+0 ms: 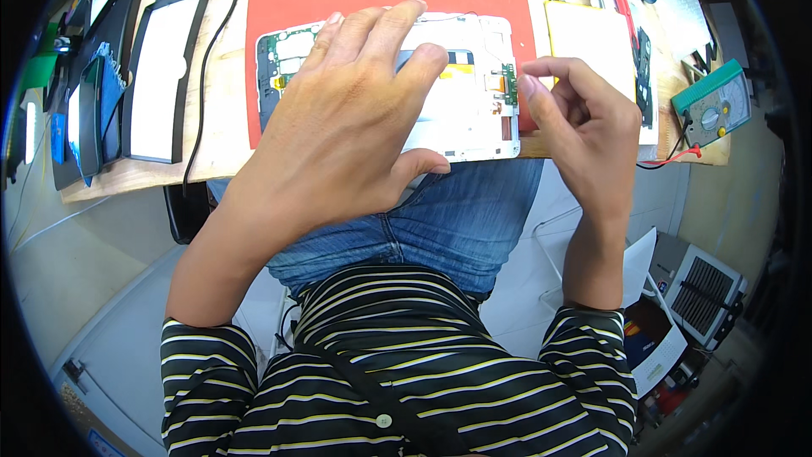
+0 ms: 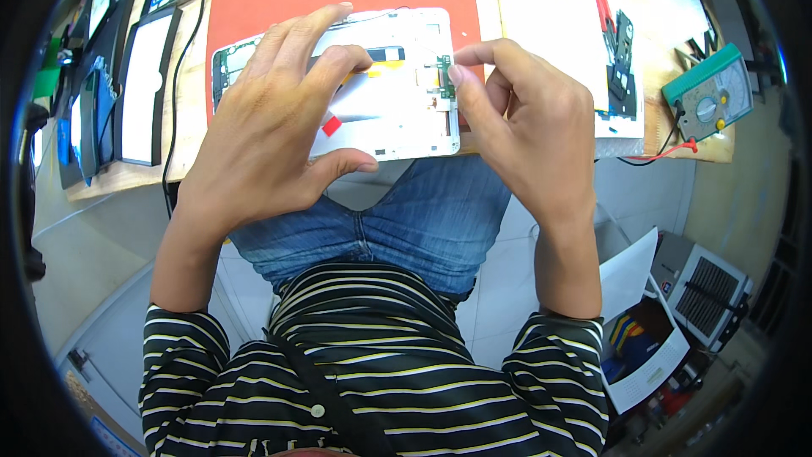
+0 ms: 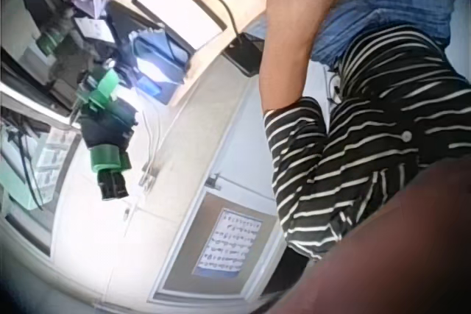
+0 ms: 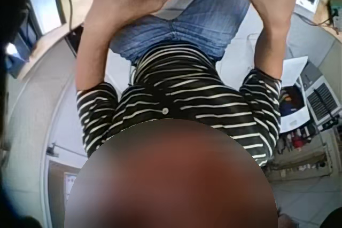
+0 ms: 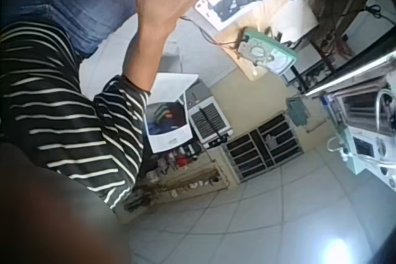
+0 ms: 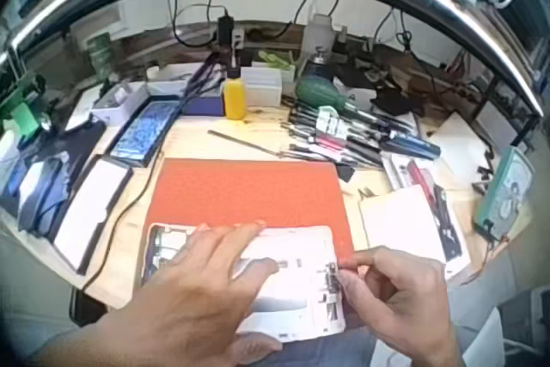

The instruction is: The person aligns a tablet screen with its white frame and presses the edges to seat it. They then flip the device and use tweezers to lift and reposition ribbon cables and connectors inside the chassis.

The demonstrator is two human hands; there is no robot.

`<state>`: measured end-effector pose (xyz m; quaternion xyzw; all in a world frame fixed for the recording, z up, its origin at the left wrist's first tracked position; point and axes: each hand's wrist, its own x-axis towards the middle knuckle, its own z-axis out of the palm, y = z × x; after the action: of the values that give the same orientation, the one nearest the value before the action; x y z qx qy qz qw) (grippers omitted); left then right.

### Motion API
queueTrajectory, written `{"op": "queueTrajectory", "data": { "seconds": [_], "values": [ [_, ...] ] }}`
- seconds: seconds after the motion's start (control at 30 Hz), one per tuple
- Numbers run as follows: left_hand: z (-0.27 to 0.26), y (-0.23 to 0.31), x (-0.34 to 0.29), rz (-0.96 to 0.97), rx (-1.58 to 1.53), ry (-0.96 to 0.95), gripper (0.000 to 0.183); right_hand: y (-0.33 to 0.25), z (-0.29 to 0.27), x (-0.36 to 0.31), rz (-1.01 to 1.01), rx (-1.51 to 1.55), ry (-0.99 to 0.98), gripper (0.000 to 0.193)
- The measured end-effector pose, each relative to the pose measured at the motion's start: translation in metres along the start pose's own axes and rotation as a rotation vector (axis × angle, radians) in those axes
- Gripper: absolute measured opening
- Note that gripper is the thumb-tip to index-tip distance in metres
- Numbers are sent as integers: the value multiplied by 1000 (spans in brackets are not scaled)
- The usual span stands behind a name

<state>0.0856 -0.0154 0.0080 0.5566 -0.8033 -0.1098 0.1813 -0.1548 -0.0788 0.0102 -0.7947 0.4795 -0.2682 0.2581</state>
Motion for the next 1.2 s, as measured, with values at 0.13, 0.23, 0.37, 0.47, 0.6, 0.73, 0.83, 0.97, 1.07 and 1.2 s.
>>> {"op": "queueTrajectory", "data": {
  "seconds": [0.13,0.23,0.37,0.47,0.6,0.73,0.83,0.97,1.07,1.2],
  "values": [
    [3,-1,-3,25,-48,45,68,-1,9,18,-35,10,41,15],
    [5,-3,-4,43,-56,78,68,-5,14,31,-51,21,40,18],
    [6,-5,-1,57,-68,52,76,-11,12,51,-32,-63,-67,26],
    [5,-4,2,46,-49,66,84,-13,9,60,18,-118,-113,24],
    [1,-2,8,43,49,29,94,-10,-5,49,92,-129,-157,21],
    [-5,0,13,31,56,-27,97,0,-6,28,105,-22,-130,17],
    [-6,1,19,88,118,-29,98,6,-7,15,107,57,-85,17],
    [-11,2,24,69,97,-76,100,9,1,14,66,44,-61,18],
    [-15,4,26,54,93,-106,101,9,9,19,33,28,-46,17],
    [-17,5,31,40,139,-138,102,6,11,23,-73,-92,-32,15]
  ]
}}
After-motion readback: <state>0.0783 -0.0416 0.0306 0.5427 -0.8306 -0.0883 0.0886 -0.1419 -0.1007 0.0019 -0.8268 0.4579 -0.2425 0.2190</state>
